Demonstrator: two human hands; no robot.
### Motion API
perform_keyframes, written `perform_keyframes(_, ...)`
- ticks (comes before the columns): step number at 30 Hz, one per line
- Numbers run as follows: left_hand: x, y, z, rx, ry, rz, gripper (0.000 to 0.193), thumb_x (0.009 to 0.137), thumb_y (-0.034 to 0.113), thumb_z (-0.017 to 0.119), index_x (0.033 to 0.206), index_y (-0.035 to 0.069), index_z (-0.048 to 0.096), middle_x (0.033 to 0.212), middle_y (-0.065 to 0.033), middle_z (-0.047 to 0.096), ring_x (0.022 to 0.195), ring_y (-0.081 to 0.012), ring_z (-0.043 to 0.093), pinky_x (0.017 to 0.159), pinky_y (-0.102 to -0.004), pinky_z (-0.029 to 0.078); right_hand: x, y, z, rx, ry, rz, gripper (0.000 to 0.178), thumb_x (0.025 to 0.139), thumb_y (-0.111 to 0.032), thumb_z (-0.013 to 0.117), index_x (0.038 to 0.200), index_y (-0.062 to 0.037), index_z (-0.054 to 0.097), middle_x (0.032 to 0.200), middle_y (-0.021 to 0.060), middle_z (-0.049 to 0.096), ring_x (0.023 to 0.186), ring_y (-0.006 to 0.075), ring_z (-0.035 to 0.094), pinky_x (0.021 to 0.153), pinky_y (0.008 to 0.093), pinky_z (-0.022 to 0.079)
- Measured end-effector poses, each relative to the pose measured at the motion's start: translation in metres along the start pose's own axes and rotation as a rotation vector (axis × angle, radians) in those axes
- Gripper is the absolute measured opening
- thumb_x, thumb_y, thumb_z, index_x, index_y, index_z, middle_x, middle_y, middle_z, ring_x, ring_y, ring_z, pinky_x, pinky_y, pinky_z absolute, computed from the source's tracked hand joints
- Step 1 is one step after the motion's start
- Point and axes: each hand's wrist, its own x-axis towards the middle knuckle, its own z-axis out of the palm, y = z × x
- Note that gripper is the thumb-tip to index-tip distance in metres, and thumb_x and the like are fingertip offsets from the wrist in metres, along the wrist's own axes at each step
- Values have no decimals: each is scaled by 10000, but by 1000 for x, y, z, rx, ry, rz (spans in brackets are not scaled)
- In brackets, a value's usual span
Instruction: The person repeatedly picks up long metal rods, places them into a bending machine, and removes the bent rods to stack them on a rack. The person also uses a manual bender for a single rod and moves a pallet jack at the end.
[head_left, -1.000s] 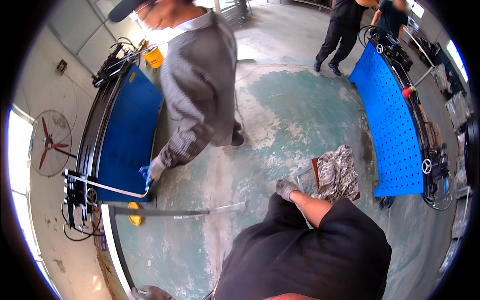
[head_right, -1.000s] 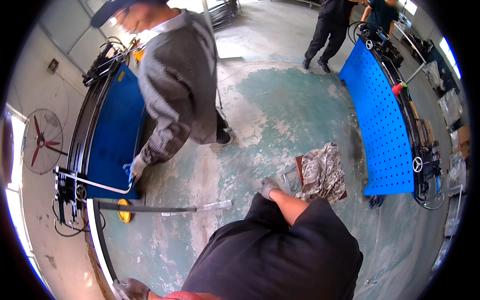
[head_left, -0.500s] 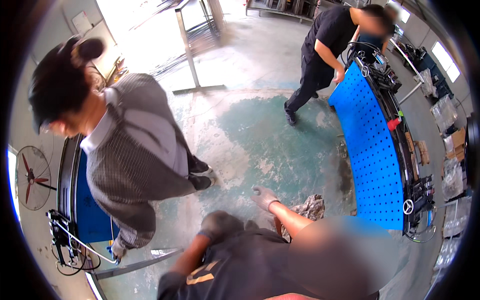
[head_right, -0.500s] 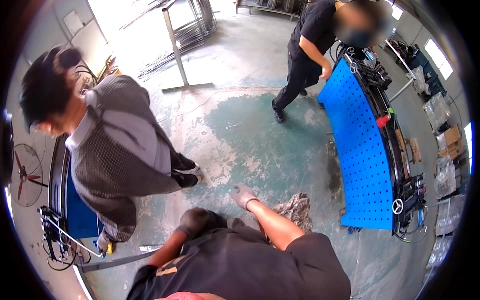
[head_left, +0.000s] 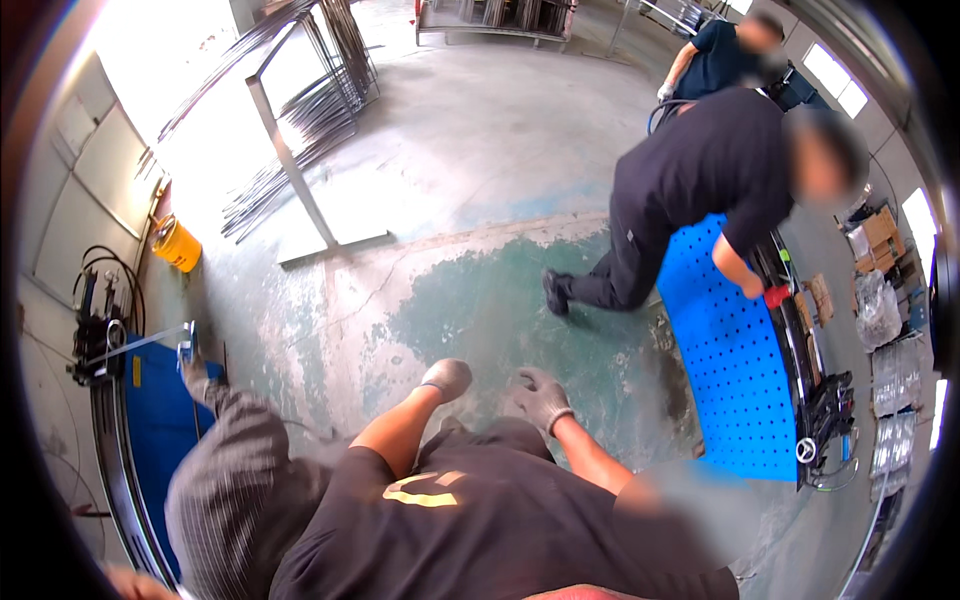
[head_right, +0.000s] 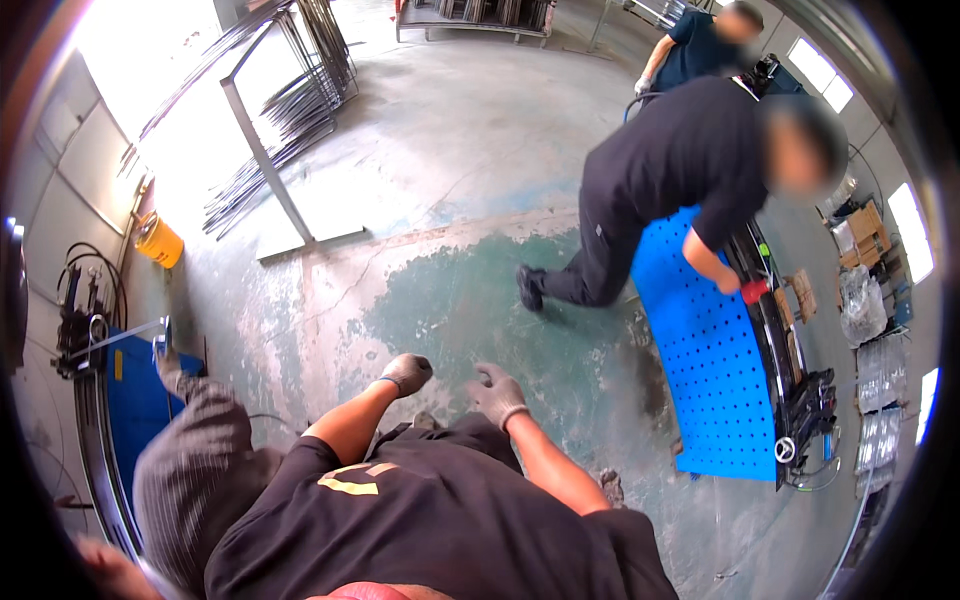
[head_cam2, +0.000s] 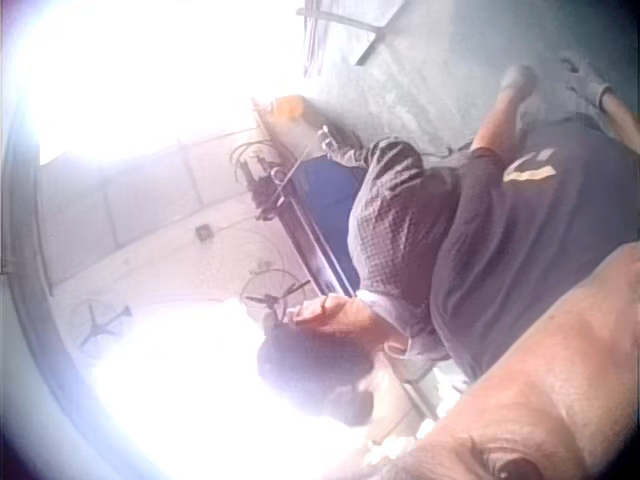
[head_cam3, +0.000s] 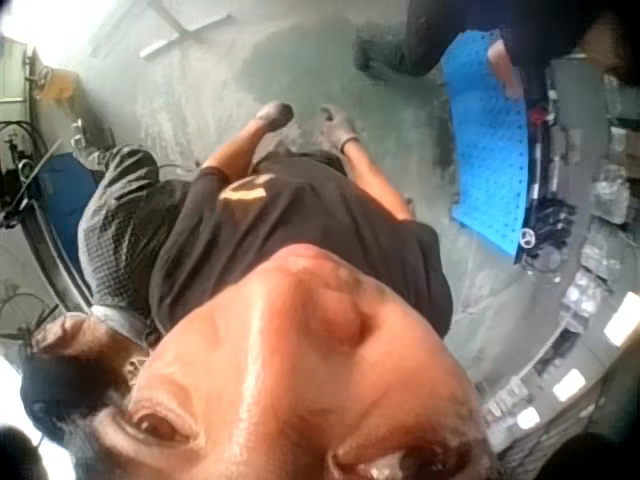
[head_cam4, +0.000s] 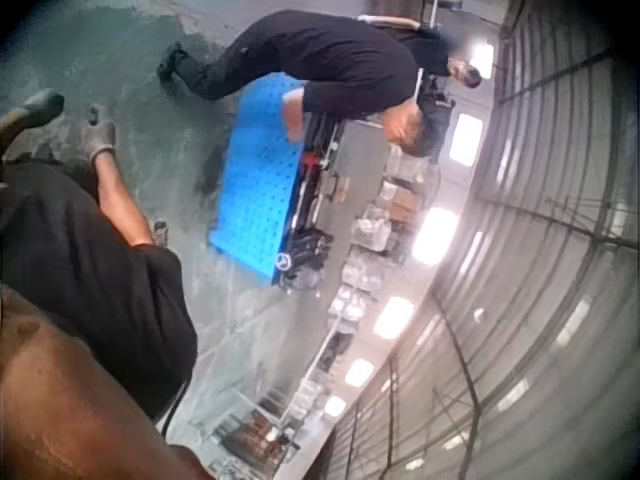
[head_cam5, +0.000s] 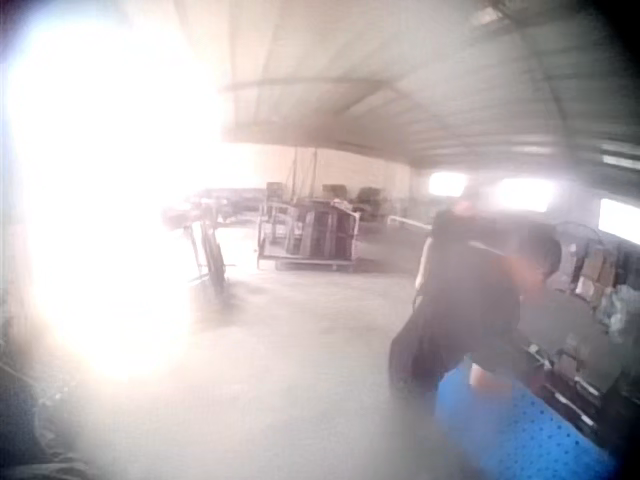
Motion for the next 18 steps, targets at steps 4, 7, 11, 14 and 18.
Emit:
perform_keyframes(4, 78, -35, -94, -118, 74, -256, 359, 939, 226, 518, 1076, 40, 792, 1119, -254, 741, 1096, -438, 710, 971, -494, 558, 89, -19, -22, 268, 70, 254, 576, 878, -233, 765, 1395, -14, 635, 1046, 159, 742, 727, 158, 711, 661, 337, 576)
perform_keyframes(7, 145, -82, -157, 4, -67, -160, 358, 931, 217, 523, 1057, 7, 785, 1138, -276, 731, 1091, -466, 703, 976, -507, 554, 182, -12, -26, 211, 109, 327, 606, 849, -251, 771, 1387, -4, 640, 1041, 165, 751, 720, 149, 715, 663, 344, 580)
perform_keyframes(11, 224, -227, -173, 398, -61, -110, 336, 914, 289, 598, 1066, 52, 781, 1110, -240, 746, 1035, -422, 729, 911, -471, 573, 342, -59, -36, 105, 28, 406, 605, 851, -221, 736, 1404, -3, 625, 989, 143, 752, 721, 154, 713, 655, 338, 573)
perform_keyframes(14, 230, -270, -219, 515, -372, -221, 305, 935, 144, 551, 1056, 37, 810, 1169, -228, 759, 1098, -390, 746, 915, -480, 603, 468, -119, -49, 90, 45, 340, 599, 849, -210, 720, 1406, -6, 628, 1008, 142, 755, 736, 175, 729, 675, 339, 580)
perform_keyframes(18, 285, -305, -284, 25, -155, -698, 319, 894, 172, 572, 1066, 39, 806, 1216, -248, 736, 1110, -423, 727, 956, -478, 576, 640, -233, -66, 137, 58, 124, 565, 901, -231, 768, 1397, 2, 631, 976, 109, 737, 696, 145, 686, 617, 322, 561)
